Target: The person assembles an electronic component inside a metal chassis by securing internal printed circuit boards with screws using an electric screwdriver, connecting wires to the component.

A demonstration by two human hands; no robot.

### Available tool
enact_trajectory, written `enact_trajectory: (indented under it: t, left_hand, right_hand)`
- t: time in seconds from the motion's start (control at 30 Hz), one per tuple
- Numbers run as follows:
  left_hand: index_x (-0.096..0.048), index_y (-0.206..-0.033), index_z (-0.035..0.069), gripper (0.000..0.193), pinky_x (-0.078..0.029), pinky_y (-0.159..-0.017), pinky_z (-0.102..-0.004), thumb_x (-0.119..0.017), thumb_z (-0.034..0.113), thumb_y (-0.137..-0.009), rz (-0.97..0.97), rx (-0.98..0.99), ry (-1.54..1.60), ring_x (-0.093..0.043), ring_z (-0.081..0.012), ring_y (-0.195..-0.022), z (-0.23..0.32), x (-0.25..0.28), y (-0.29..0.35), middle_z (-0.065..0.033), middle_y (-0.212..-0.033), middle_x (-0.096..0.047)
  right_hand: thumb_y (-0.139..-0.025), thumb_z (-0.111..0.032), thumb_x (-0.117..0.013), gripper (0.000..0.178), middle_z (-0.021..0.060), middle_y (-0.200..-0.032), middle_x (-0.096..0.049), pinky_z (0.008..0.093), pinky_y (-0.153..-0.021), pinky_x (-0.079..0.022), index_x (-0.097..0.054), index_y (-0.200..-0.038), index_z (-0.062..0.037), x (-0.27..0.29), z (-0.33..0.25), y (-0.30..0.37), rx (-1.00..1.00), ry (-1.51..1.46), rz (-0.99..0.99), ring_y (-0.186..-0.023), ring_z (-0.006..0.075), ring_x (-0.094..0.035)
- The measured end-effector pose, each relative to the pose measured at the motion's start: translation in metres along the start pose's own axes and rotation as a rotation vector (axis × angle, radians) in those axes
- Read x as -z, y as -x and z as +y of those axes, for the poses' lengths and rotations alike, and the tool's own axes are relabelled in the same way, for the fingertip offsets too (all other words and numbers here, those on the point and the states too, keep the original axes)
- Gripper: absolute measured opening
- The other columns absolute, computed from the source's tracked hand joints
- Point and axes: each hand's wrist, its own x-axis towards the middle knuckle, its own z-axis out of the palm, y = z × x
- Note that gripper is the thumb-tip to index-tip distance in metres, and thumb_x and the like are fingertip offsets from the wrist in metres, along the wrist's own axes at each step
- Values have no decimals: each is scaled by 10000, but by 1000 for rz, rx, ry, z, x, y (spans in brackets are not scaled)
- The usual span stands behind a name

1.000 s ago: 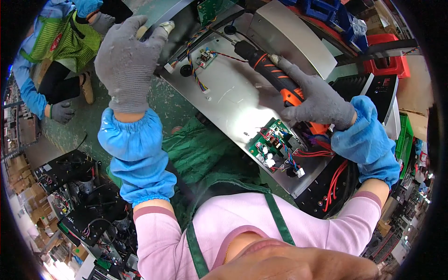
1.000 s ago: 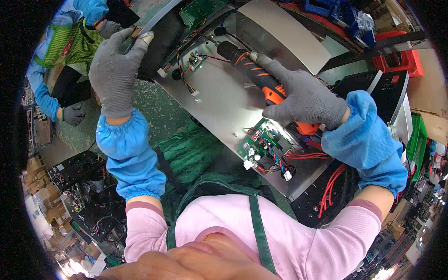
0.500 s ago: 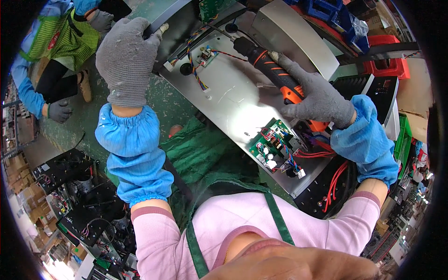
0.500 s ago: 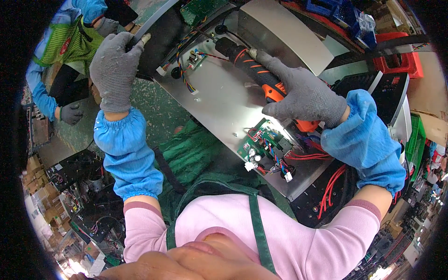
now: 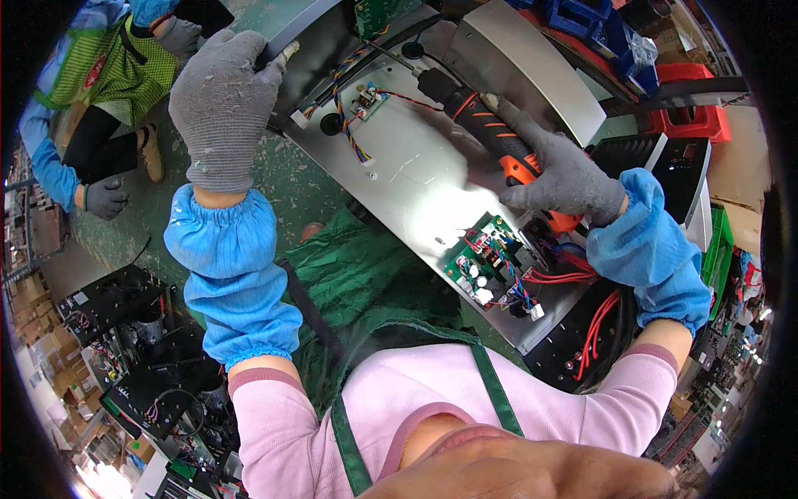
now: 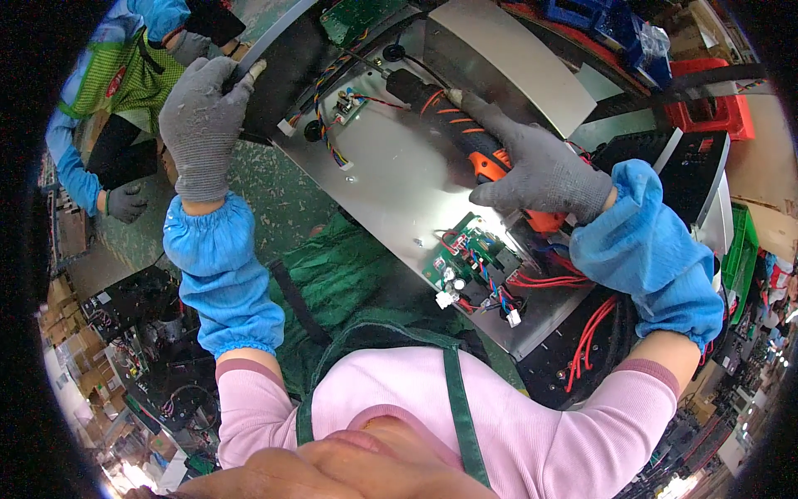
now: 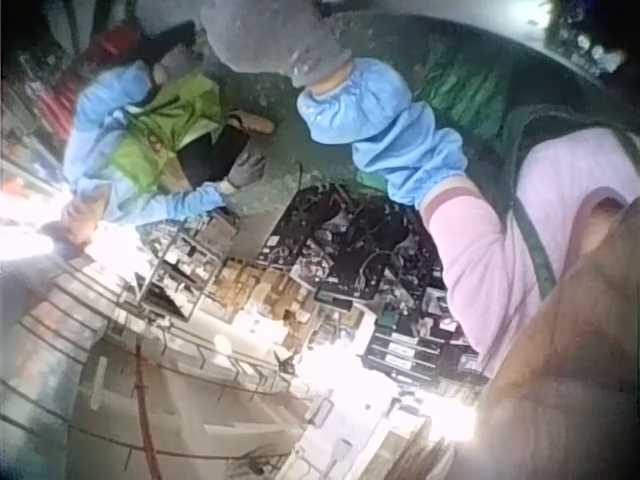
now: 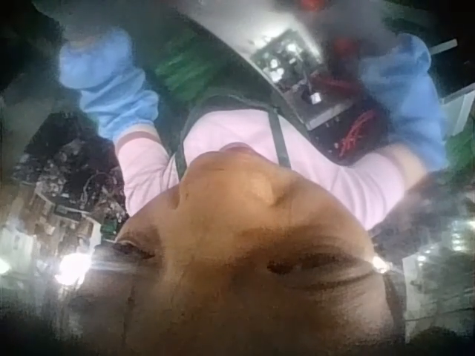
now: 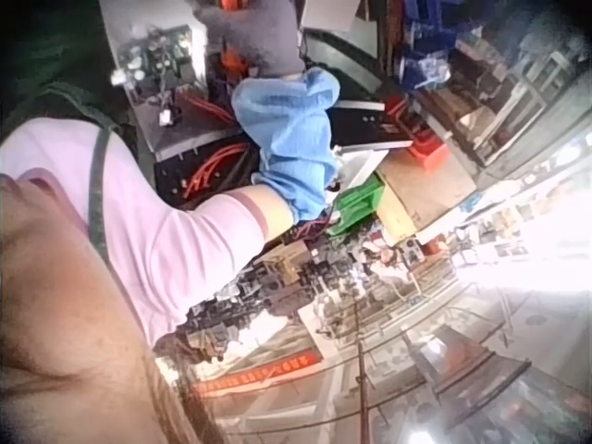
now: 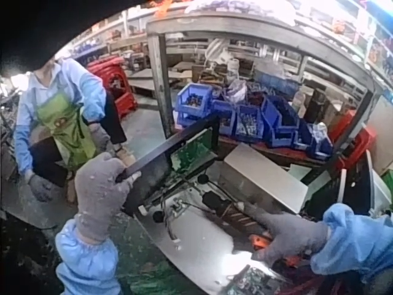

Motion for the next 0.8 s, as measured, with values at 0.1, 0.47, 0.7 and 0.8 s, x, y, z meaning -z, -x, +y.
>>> enact_trajectory:
  t: [0.1,0.47,0.7,0.8]
  left_hand:
    - [-669,-828,146,194,-526,-634,-349,-740,287,-716,32,-14,21,-641,-259,-747,1,-3,0,-40,-814,-622]
    - [-677,-815,117,193,-513,-599,-328,-762,259,-715,259,49,187,-628,-235,-683,30,11,8,-59,-749,-616]
    - [-684,-865,92,106,-518,-634,-345,-669,172,-798,-267,355,863,-652,-255,-733,104,-62,35,-127,-792,-659]
    - [-676,-940,55,152,-519,-710,-368,-580,144,-862,-520,85,573,-656,-277,-822,107,-87,33,-169,-857,-667]
  right_hand:
    - [-674,-161,-740,990,68,-834,-596,318,-677,-533,-200,-1497,-261,0,5,0,29,20,29,-699,160,-611]
    - [-671,-170,-749,997,73,-845,-587,295,-701,-513,-200,-1499,-259,-2,8,-3,72,57,57,-711,153,-573]
    - [-682,-107,-733,988,57,-815,-565,285,-629,-526,-197,-1499,-251,-2,9,-2,30,-18,40,-641,131,-582]
    - [-686,-84,-723,983,53,-812,-564,284,-606,-532,-193,-1499,-243,-2,14,-5,160,10,46,-608,129,-589]
